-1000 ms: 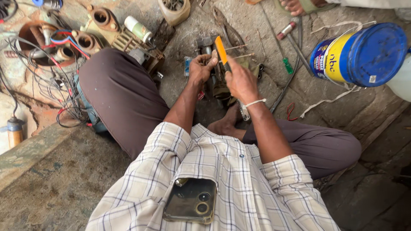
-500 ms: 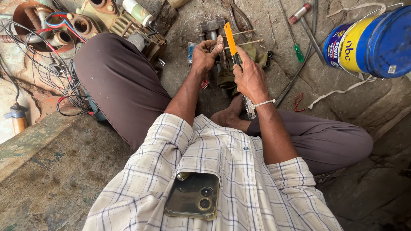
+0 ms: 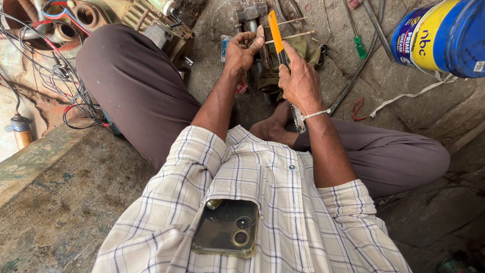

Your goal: The person sits on the floor and uses a yellow-handled tool to scrape and clean a small metal component. They repeatedly scrape the surface of the object, occasionally adjusting its position, and continue the scraping action throughout the clip.

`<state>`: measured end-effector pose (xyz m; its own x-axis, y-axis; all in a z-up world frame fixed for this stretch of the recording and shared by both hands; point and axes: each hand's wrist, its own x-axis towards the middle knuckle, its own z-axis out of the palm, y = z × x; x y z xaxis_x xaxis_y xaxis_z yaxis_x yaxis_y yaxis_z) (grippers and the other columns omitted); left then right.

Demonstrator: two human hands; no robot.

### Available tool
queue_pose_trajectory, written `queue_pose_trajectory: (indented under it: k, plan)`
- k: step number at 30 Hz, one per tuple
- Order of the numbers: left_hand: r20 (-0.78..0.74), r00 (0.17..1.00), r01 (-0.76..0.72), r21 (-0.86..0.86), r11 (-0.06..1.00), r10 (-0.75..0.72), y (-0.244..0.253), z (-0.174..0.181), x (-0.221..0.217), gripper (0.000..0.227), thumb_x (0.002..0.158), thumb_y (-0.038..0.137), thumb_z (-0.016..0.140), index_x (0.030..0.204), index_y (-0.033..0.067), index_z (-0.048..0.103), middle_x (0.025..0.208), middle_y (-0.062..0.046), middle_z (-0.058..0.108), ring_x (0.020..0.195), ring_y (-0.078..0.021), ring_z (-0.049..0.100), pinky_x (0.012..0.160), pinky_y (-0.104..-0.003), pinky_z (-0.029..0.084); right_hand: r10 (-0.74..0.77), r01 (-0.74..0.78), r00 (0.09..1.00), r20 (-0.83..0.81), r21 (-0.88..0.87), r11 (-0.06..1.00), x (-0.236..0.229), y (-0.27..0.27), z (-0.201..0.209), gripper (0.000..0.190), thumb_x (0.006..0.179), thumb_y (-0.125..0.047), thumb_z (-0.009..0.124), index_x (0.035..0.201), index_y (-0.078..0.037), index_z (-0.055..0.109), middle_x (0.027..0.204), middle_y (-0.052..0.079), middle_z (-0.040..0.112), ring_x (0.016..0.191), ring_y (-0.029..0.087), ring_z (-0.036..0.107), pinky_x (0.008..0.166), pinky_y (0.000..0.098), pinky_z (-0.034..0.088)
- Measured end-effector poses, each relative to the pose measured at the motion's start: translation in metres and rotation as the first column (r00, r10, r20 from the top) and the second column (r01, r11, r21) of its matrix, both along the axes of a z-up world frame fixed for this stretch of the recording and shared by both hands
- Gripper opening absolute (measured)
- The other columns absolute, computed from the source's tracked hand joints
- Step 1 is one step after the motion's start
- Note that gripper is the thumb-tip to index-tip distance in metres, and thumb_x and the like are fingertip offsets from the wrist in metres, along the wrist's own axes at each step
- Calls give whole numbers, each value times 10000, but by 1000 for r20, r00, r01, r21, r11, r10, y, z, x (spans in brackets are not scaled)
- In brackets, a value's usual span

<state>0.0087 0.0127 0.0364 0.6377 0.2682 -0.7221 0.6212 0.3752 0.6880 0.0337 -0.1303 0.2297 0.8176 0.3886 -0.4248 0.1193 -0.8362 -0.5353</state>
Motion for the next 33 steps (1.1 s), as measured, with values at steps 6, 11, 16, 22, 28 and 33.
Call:
queue_pose_trajectory:
  k: [6, 11, 16, 22, 28, 33]
  plan:
    - [-9, 1000, 18, -29, 999, -18, 6, 6, -6, 458, 829, 261, 812, 1241, 88, 711, 1039, -149, 793, 915, -215, 779, 777, -406, 682, -50, 44, 993, -103, -59, 997, -7, 3, 3, 584, 995, -115, 600, 1547, -37, 426, 824, 163, 729, 648, 240, 733, 662, 427, 595]
    - [-1, 1000, 21, -8, 1000, -21, 8, 6, -5, 436, 836, 254, 824, 1230, 87, 739, 1048, -159, 797, 915, -219, 763, 799, -410, 662, 62, -62, 998, -8, -102, 993, -9, 3, 5, 573, 973, -110, 636, 1513, -16, 471, 874, 225, 739, 746, 332, 744, 729, 476, 582]
    - [-29, 999, 32, -10, 999, -33, 7, 4, -6, 429, 841, 231, 817, 1239, 100, 726, 1035, -131, 778, 925, -198, 758, 792, -385, 677, 69, -71, 997, -28, -107, 992, -8, 7, 4, 563, 978, -103, 622, 1506, 9, 463, 908, 246, 743, 794, 368, 757, 774, 493, 584]
    - [115, 993, 18, -26, 1000, -15, -3, 2, -5, 438, 820, 174, 846, 1215, 45, 707, 1033, -112, 804, 924, -169, 752, 818, -337, 663, 66, -99, 990, -128, -274, 956, -19, 0, 9, 588, 997, -121, 584, 1556, -49, 418, 843, 221, 732, 714, 396, 728, 673, 508, 590]
    - [-24, 1000, 13, -3, 1000, -13, -8, 1, -3, 426, 800, 174, 839, 1195, 71, 718, 1046, -93, 793, 914, -166, 736, 817, -328, 649, 123, -128, 992, -37, -233, 964, -17, 6, -6, 572, 961, -77, 596, 1520, -59, 478, 787, 231, 713, 695, 406, 720, 677, 524, 574]
    - [49, 999, 20, 84, 996, -24, -14, 14, -5, 394, 822, 188, 867, 1168, 51, 738, 1091, -89, 789, 971, -188, 726, 872, -354, 614, 285, -234, 905, 314, -192, 953, 12, 27, -24, 422, 939, -58, 635, 1359, -105, 641, 832, 188, 748, 765, 396, 722, 675, 530, 571]
